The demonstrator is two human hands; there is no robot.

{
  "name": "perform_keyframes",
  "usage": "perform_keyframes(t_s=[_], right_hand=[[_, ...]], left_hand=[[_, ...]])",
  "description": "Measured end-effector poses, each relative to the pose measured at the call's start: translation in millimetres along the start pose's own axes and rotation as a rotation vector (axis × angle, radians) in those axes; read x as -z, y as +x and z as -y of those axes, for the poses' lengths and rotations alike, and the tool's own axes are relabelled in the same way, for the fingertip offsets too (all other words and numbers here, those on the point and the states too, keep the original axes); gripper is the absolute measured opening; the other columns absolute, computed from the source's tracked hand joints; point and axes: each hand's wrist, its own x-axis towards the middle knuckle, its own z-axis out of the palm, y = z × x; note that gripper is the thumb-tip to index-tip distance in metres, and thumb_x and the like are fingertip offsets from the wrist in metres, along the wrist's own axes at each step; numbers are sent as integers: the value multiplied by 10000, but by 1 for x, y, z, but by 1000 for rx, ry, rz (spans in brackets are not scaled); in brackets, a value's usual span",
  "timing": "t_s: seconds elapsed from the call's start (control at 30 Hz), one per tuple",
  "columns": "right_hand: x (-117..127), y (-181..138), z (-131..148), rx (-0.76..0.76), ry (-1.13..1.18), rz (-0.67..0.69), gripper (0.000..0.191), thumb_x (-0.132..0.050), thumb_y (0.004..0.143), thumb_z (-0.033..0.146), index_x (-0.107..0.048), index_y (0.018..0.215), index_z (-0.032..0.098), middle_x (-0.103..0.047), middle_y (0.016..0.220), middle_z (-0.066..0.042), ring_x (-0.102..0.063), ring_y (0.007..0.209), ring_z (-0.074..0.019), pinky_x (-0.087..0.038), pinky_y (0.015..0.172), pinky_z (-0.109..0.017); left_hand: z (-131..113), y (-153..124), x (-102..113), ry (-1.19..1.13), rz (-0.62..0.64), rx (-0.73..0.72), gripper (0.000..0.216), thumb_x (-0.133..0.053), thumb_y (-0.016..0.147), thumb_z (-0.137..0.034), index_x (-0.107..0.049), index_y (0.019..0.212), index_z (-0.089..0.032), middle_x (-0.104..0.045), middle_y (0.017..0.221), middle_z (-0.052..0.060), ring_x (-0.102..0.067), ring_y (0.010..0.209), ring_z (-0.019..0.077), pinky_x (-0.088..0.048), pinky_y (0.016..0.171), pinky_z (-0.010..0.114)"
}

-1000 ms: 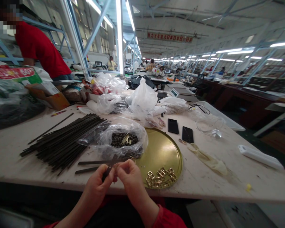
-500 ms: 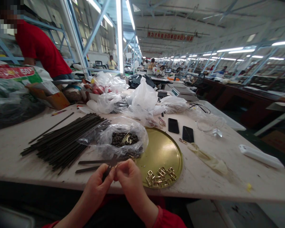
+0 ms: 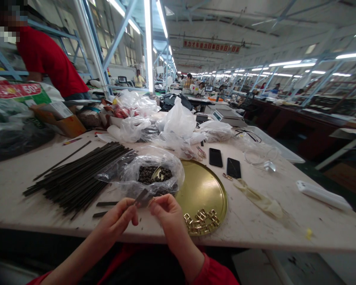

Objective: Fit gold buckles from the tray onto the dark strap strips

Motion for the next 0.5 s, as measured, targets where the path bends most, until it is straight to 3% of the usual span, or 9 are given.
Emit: perform_keyframes(t_s=[0.13, 0.3, 0.5], right_hand=[[-1, -1, 2, -42, 82, 20, 216, -743, 625, 286, -578, 698, 169, -613, 653, 36, -511, 567, -78, -410, 591, -208], [-9, -6, 0, -26, -6, 47, 200, -752, 605, 276, -590, 669, 178, -606, 619, 44, -522, 584, -87, -419, 605, -212], [-11, -10, -6, 66, -97, 23, 168, -729, 619, 277, -594, 658, 186, -625, 691, 20, -558, 674, -128, -445, 665, -254]], left_hand=[[3, -4, 8, 46, 7, 42, 303, -432, 808, -405, -509, 601, -198, -489, 562, -40, -464, 572, 134, -378, 588, 219], [-5, -7, -4, -13, 37, 86, 230, -495, 754, -391, -512, 659, -183, -463, 564, -53, -424, 549, 123, -348, 529, 212], [-5, -5, -18, 10, -83, 104, 215, -486, 716, -332, -386, 572, -207, -327, 533, -82, -325, 501, 96, -286, 474, 205]])
